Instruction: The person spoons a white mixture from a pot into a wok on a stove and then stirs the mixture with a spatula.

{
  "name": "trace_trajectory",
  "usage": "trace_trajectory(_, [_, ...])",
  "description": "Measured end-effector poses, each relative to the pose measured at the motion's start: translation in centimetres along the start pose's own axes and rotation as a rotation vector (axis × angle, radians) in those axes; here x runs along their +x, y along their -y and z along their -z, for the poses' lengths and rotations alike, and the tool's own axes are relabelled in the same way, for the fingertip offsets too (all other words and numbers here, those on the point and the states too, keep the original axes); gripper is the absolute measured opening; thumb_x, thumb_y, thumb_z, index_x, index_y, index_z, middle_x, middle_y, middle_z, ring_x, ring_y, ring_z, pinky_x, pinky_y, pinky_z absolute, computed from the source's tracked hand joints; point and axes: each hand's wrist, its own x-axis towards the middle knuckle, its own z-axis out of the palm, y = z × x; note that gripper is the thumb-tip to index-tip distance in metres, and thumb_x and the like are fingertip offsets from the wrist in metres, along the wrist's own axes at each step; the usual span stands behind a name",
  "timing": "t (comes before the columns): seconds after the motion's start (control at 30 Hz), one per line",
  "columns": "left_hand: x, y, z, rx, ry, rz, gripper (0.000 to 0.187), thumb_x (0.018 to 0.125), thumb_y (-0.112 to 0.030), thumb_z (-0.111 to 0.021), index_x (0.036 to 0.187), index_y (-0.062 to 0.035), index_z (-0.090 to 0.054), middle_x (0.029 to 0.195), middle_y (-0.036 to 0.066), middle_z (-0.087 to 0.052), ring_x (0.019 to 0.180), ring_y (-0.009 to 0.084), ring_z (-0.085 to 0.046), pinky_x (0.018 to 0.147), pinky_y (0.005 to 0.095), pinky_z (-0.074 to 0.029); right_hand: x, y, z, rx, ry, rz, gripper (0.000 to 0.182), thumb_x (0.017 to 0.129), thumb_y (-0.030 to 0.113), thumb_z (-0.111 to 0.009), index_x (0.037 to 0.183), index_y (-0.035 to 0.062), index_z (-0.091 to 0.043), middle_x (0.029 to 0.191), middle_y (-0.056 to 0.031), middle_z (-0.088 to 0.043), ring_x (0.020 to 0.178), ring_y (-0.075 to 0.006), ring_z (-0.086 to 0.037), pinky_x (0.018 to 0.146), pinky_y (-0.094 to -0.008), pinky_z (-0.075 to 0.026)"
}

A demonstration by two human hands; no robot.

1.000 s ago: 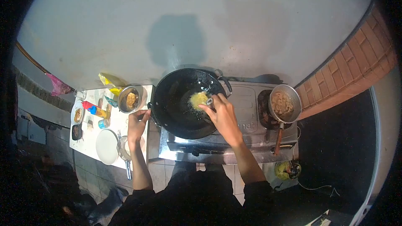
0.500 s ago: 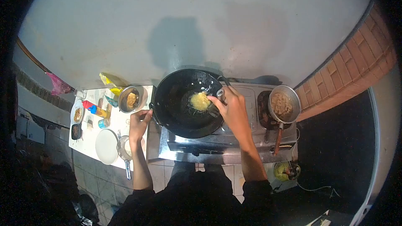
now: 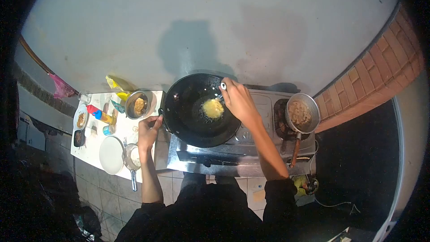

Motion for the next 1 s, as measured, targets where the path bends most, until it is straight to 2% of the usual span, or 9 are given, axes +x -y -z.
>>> trace_trajectory(0.17, [-0.2,0.0,-0.2,-0.019,-0.028,-0.016,0.025,0.085,-0.017,-0.069,0.086,0.0084,-0.067,0.068,0.004,-0.063,0.062,0.0077,-0.054,0.058,0.0238,-0.044,2.0,-0.2,-0.8,0.016,0.138,-0.043,0.014,0.089,0.008,-0.056,0.092,-0.0047,-0.05,0.072,-0.0295,-0.053,0.071,-0.0489,-0.049,0.061,-0.0462,-0.041])
trace_trajectory(0.27, [-0.2,0.0,-0.4,-0.038,-0.041,-0.018,0.025,0.085,-0.016,-0.069,0.086,0.0083,-0.067,0.068,0.005,-0.064,0.061,0.0078,-0.054,0.058,0.0239,-0.044,2.5,0.2,-1.3,0.013,0.131,-0.023,0.015,0.09,0.008,-0.056,0.091,-0.0053,-0.05,0.069,-0.03,-0.052,0.072,-0.0499,-0.047,0.061,-0.0467,-0.041])
trace_trajectory(0.7, [-0.5,-0.5,-0.5,-0.002,-0.081,-0.041,0.022,0.084,-0.014,-0.07,0.083,0.0074,-0.068,0.066,0.004,-0.063,0.059,0.0063,-0.053,0.055,0.0229,-0.043,3.5,-0.3,-1.9,0.041,0.152,-0.033,0.017,0.091,0.01,-0.056,0.089,-0.0052,-0.048,0.068,-0.0289,-0.05,0.073,-0.0487,-0.044,0.059,-0.0462,-0.039])
trace_trajectory(0.9, [-0.3,0.1,-0.6,-0.048,-0.056,0.0,0.022,0.084,-0.015,-0.07,0.084,0.0075,-0.067,0.064,0.003,-0.062,0.057,0.0059,-0.05,0.054,0.0229,-0.041,3.5,-0.6,-1.9,0.052,0.124,0.023,0.017,0.091,0.01,-0.055,0.088,-0.0045,-0.047,0.067,-0.0281,-0.049,0.071,-0.0482,-0.043,0.058,-0.0457,-0.038])
trace_trajectory(1.0, [-0.4,-0.2,-0.5,-0.005,-0.064,0.02,0.023,0.085,-0.015,-0.07,0.084,0.0076,-0.067,0.063,0.003,-0.061,0.057,0.0059,-0.05,0.053,0.0229,-0.04,3.6,-0.5,-1.7,0.082,0.177,0.057,0.016,0.091,0.01,-0.055,0.089,-0.0041,-0.047,0.066,-0.0278,-0.049,0.07,-0.0481,-0.043,0.059,-0.0458,-0.038])
